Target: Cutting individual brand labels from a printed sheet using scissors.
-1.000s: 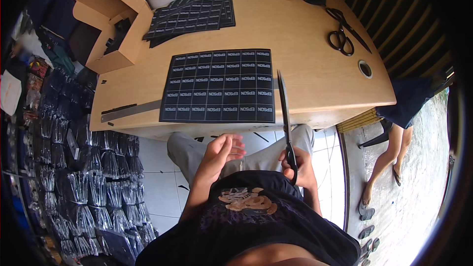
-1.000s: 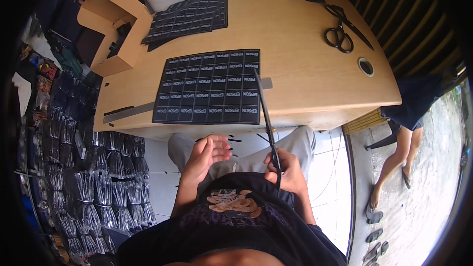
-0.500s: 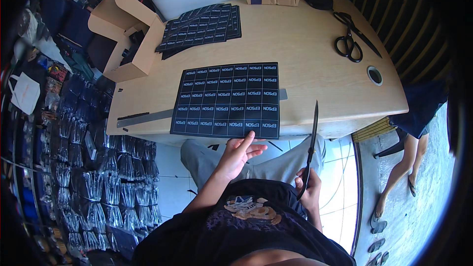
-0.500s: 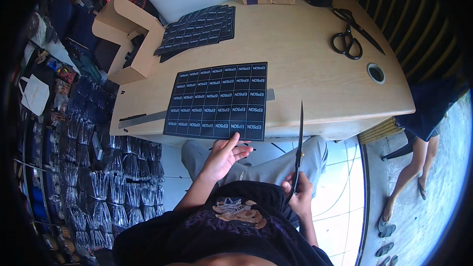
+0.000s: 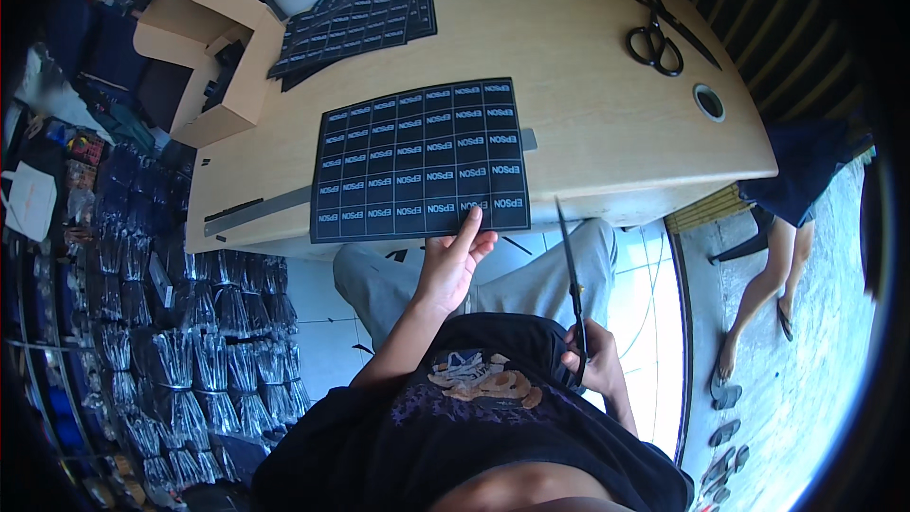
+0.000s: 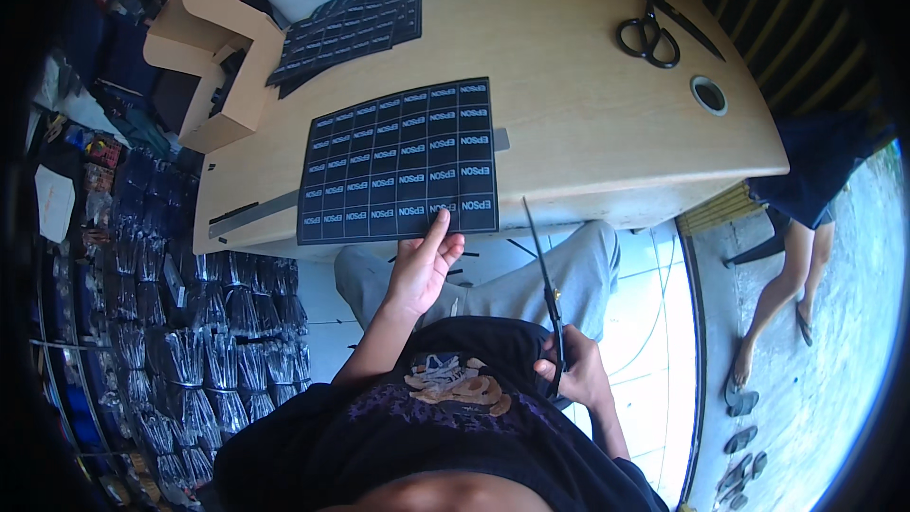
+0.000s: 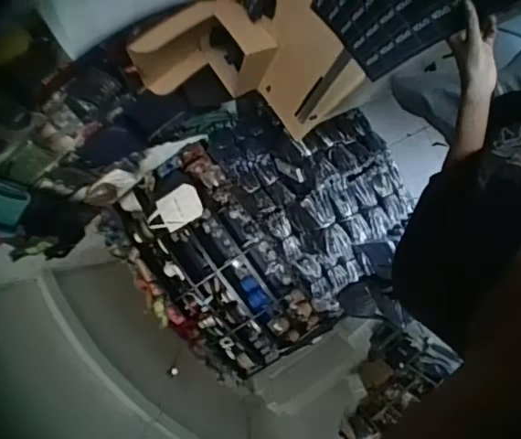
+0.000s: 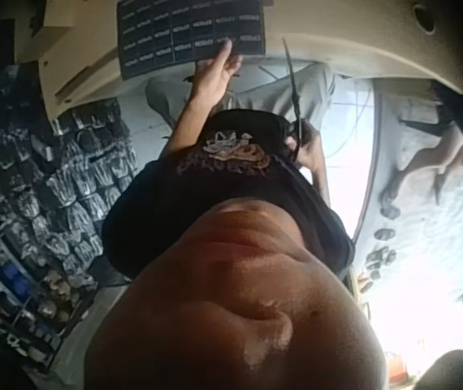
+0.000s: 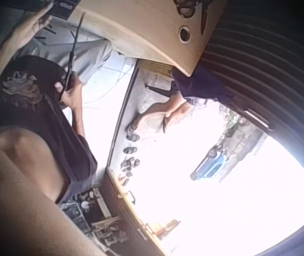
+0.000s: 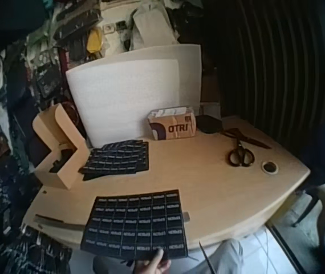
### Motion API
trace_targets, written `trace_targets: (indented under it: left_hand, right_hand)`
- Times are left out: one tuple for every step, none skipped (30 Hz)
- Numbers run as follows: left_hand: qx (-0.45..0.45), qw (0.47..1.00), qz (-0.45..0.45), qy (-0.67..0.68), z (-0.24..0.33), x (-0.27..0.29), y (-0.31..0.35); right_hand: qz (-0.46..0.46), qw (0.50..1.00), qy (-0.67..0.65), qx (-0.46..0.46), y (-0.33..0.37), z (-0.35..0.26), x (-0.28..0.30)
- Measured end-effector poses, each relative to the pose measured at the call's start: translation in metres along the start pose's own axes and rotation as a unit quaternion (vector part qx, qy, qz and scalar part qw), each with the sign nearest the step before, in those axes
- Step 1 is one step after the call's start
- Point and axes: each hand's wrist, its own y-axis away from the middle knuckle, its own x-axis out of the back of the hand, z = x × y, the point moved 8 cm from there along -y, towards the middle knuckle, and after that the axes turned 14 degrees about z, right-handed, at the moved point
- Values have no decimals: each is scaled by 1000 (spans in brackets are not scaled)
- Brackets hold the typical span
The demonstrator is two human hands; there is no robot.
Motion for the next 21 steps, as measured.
trace_targets:
  left_hand:
    - [8,1000,0,0,-2,-1,1]
    - [-4,1000,-4,7,1,-6,4]
    - [-15,1000,-7,14,3,-9,4]
    - [-12,1000,-16,3,1,-9,2]
    - [-11,1000,-15,-4,1,-9,2]
    - [-18,1000,-15,-12,2,-10,3]
    - [-25,999,-15,-21,2,-11,3]
    - [-16,999,-15,-25,0,-9,2]
    - [-38,999,-5,-32,2,-6,0]
    - [-61,997,6,-39,3,-3,1]
    - [-55,997,3,-45,1,-3,1]
    - [-76,996,-3,-53,3,-3,2]
    - [-98,993,-9,-61,6,-4,4]
    - [-94,993,-11,-65,2,-5,5]
    - [-103,993,-9,-53,2,-5,5]
    - [-112,993,-6,-40,2,-5,5]
    - [-109,993,-7,-43,1,-5,6]
    - [-112,993,-8,-36,2,-6,7]
    - [-114,993,-10,-29,3,-7,9]
    - [-111,993,-10,-30,3,-6,10]
    - [-112,993,-18,-28,4,-7,11]
  right_hand:
    - [-27,999,27,-5,5,-2,-3]
    - [-52,997,53,-11,10,-4,-4]
    - [-78,994,78,-18,14,-4,-6]
    - [-101,988,110,-27,18,-2,-8]
    - [-98,988,110,-36,20,-2,-7]
    - [-114,987,104,-39,22,-4,-10]
    - [-130,986,97,-41,24,-5,-13]
    - [-133,987,85,-42,26,-7,-18]
    - [-129,987,83,-51,25,-10,-19]
    - [-155,984,68,-47,26,-16,-23]
    - [-178,982,51,-41,24,-20,-29]
    - [-178,983,36,-18,22,-24,-34]
    - [-173,984,32,-24,20,-25,-38]
    - [-172,985,24,-17,20,-28,-41]
    - [-172,985,15,-10,19,-31,-45]
    - [-164,986,13,-3,17,-31,-48]
    - [-162,987,12,-7,17,-32,-51]
    - [-154,988,6,-7,16,-34,-54]
    - [-146,989,0,-7,14,-36,-57]
    - [-148,989,1,-13,13,-38,-60]
    - [-146,989,1,-16,12,-41,-62]
